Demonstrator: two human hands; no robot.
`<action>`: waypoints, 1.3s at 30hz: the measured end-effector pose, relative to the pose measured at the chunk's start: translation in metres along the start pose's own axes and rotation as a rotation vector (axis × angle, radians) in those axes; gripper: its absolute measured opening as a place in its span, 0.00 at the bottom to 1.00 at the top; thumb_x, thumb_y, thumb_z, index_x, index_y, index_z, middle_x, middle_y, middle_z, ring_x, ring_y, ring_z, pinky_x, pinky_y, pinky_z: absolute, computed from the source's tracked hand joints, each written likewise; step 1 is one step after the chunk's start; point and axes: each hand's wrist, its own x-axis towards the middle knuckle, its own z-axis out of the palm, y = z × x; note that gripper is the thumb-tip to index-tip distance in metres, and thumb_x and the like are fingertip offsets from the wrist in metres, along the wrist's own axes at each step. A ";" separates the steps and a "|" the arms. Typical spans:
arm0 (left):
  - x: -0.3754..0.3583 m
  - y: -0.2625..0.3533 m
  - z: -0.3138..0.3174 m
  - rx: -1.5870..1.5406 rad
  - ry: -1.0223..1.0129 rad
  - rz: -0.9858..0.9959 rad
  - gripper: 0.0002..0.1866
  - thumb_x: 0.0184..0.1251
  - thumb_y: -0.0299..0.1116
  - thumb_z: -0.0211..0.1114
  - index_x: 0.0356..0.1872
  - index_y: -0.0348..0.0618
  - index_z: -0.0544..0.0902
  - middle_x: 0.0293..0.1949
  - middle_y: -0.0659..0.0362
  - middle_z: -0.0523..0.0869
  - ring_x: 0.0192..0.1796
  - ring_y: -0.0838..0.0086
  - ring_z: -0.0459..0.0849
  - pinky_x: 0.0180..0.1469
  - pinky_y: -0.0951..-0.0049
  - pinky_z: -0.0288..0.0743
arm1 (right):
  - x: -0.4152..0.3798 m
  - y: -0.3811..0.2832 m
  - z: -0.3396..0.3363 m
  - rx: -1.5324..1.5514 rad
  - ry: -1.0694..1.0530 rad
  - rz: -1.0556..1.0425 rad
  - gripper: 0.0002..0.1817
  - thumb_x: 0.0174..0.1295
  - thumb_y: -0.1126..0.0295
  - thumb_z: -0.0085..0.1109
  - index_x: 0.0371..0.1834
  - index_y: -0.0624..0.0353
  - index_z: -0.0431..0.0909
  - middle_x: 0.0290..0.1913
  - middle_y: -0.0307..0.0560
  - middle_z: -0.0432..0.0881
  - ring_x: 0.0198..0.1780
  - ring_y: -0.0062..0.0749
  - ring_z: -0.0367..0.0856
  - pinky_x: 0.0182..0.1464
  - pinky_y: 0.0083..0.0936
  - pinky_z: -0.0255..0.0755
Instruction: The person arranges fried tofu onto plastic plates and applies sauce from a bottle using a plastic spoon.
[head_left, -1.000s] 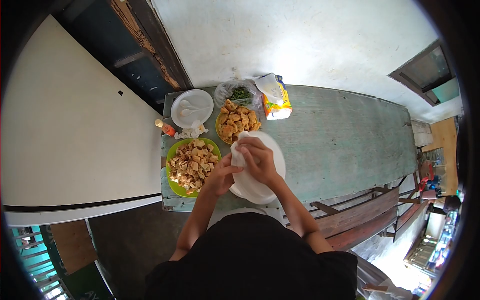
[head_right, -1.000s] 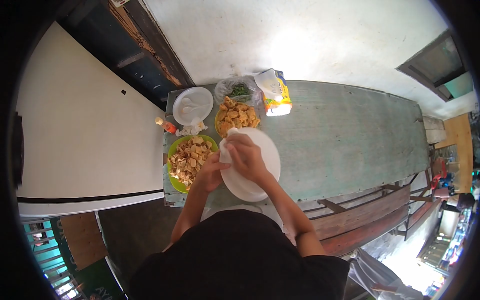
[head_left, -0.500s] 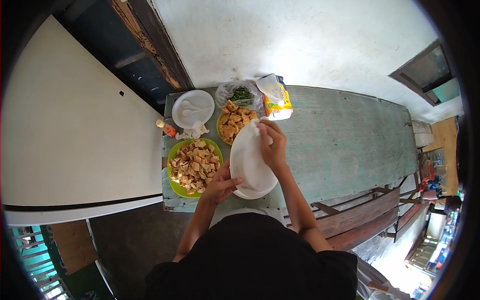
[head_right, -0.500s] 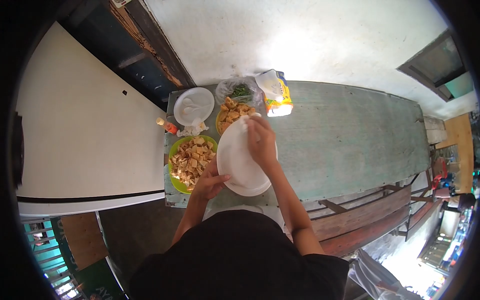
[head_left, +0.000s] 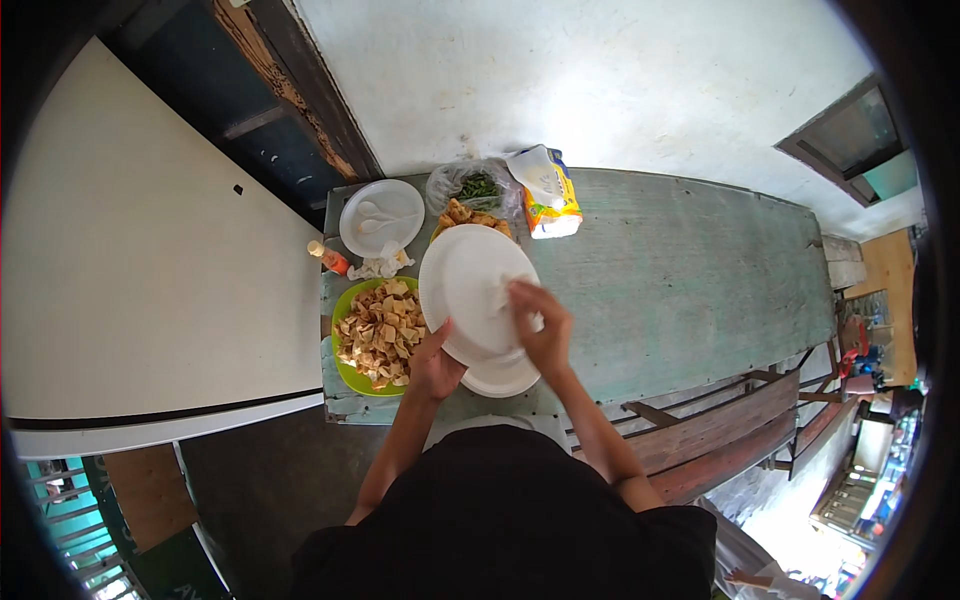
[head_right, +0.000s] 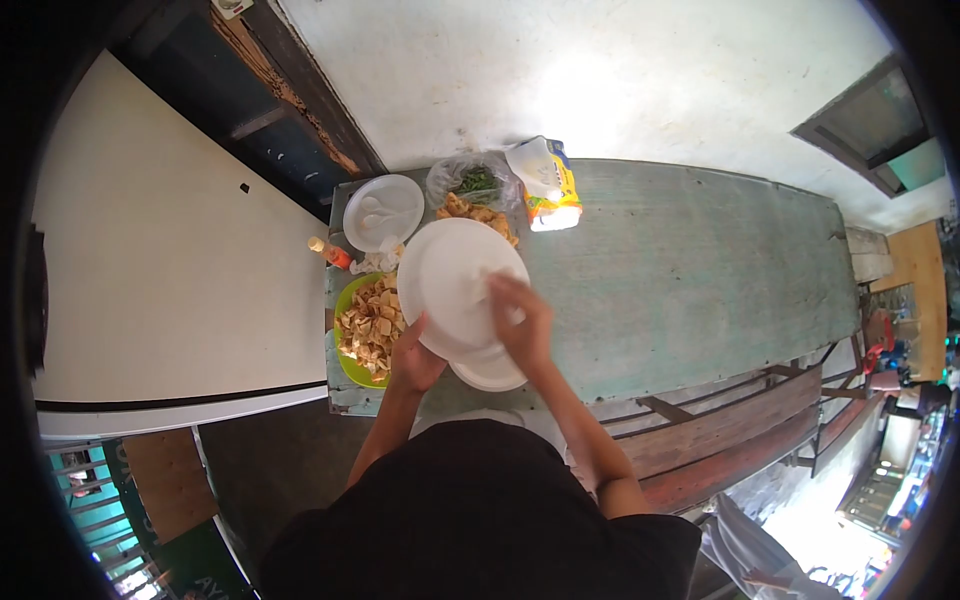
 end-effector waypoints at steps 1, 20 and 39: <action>0.002 0.001 -0.001 0.001 -0.002 -0.001 0.26 0.68 0.36 0.50 0.65 0.41 0.57 0.61 0.53 0.67 0.61 0.63 0.68 0.62 0.57 0.63 | -0.009 -0.014 0.005 -0.041 -0.057 -0.062 0.14 0.51 0.83 0.59 0.42 0.62 0.80 0.47 0.52 0.79 0.49 0.38 0.79 0.51 0.26 0.71; -0.002 0.002 -0.008 0.236 -0.088 -0.033 0.28 0.71 0.43 0.43 0.65 0.35 0.56 0.63 0.50 0.65 0.64 0.62 0.66 0.66 0.60 0.58 | 0.014 -0.027 0.015 0.021 -0.091 -0.166 0.19 0.55 0.84 0.52 0.52 0.64 0.74 0.58 0.57 0.71 0.61 0.44 0.70 0.60 0.29 0.64; 0.005 0.002 0.037 2.307 -0.452 0.774 0.24 0.51 0.22 0.55 0.50 0.59 0.79 0.59 0.56 0.73 0.66 0.54 0.64 0.61 0.27 0.35 | 0.000 0.021 -0.068 0.943 0.039 0.746 0.27 0.65 0.50 0.45 0.46 0.68 0.76 0.37 0.44 0.80 0.40 0.23 0.76 0.42 0.21 0.69</action>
